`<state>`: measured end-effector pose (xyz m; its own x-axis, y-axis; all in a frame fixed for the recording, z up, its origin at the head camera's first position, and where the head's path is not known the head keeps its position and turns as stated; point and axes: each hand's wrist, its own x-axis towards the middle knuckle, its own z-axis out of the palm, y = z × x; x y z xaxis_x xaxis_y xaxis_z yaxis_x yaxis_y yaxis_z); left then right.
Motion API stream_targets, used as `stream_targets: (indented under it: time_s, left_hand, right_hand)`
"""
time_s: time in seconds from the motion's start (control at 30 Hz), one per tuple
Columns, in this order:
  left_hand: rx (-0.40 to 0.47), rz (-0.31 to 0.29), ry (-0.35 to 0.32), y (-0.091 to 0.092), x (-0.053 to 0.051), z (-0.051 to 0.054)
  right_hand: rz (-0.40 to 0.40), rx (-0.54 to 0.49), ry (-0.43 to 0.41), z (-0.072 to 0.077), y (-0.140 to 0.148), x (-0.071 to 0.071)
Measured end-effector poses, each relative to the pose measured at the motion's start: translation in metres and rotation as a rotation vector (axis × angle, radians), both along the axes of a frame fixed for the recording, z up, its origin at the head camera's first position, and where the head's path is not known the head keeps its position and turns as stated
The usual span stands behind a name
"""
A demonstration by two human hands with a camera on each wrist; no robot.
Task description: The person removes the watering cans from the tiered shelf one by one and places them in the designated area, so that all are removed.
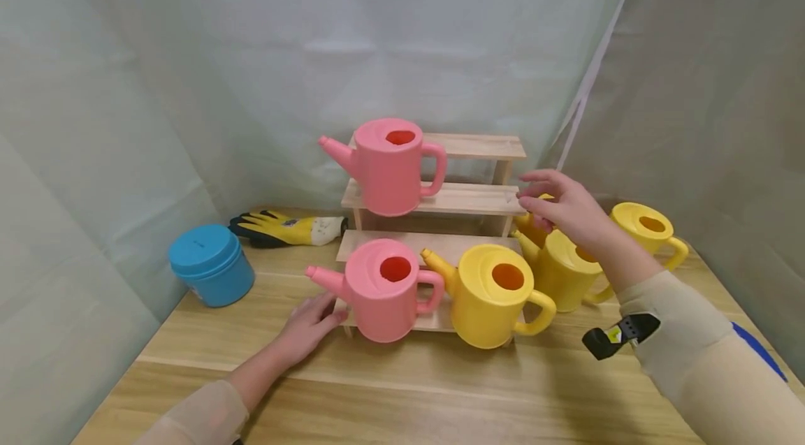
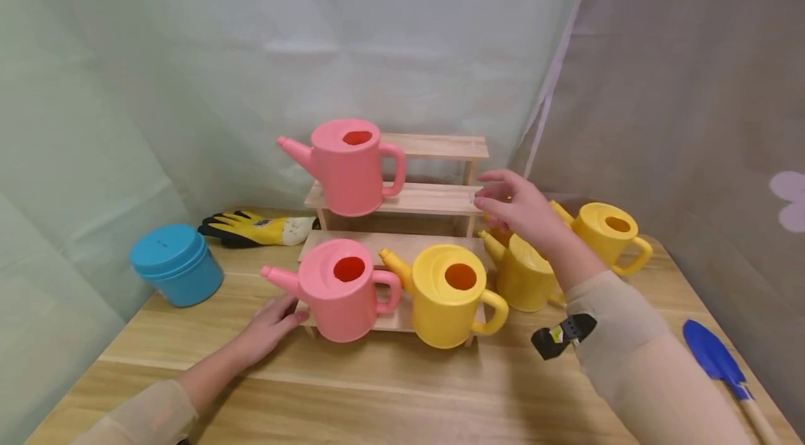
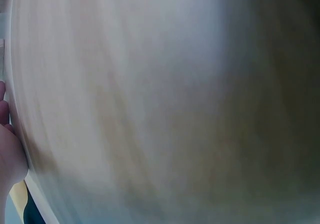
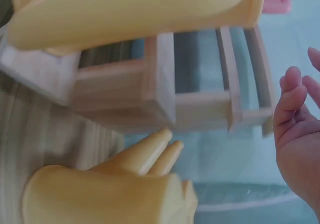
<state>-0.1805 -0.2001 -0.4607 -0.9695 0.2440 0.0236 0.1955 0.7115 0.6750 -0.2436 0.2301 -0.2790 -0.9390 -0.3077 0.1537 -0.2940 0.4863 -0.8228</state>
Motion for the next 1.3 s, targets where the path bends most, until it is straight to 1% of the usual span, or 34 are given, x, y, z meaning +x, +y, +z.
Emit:
stream_targets:
  time_s: [0.17,0.27,0.5,0.6,0.73,0.9,1.07,1.2,1.3]
  left_hand:
    - [0.003,-0.007,-0.003,-0.001,0.0,-0.001]
    - [0.002,-0.003,-0.003,-0.001,0.001,-0.002]
    - [0.01,0.002,-0.013,0.0,0.001,-0.004]
    - [0.017,0.002,-0.012,0.0,0.0,-0.003]
    - [0.013,-0.005,-0.003,0.0,-0.001,-0.002]
    - [0.001,-0.006,-0.005,0.001,-0.003,-0.002]
    - [-0.007,-0.011,0.017,0.001,-0.003,-0.002]
    - [0.003,-0.015,0.017,0.001,-0.001,-0.003]
    - [0.006,-0.015,0.023,-0.001,-0.001,-0.003]
  right_hand:
    - [0.014,0.094,-0.017,0.013,-0.021,-0.007]
    - [0.021,0.124,-0.024,0.019,-0.034,-0.013]
    - [0.097,0.193,-0.008,0.03,-0.064,-0.025]
    - [0.103,0.209,-0.005,0.037,-0.076,-0.03]
    - [0.085,0.211,-0.002,0.045,-0.09,-0.036]
    - [0.055,0.203,-0.024,0.047,-0.102,-0.043]
    - [0.072,0.199,-0.039,0.05,-0.112,-0.042]
    - [0.079,0.195,-0.033,0.05,-0.119,-0.042]
    - [0.07,0.181,-0.022,0.05,-0.124,-0.043]
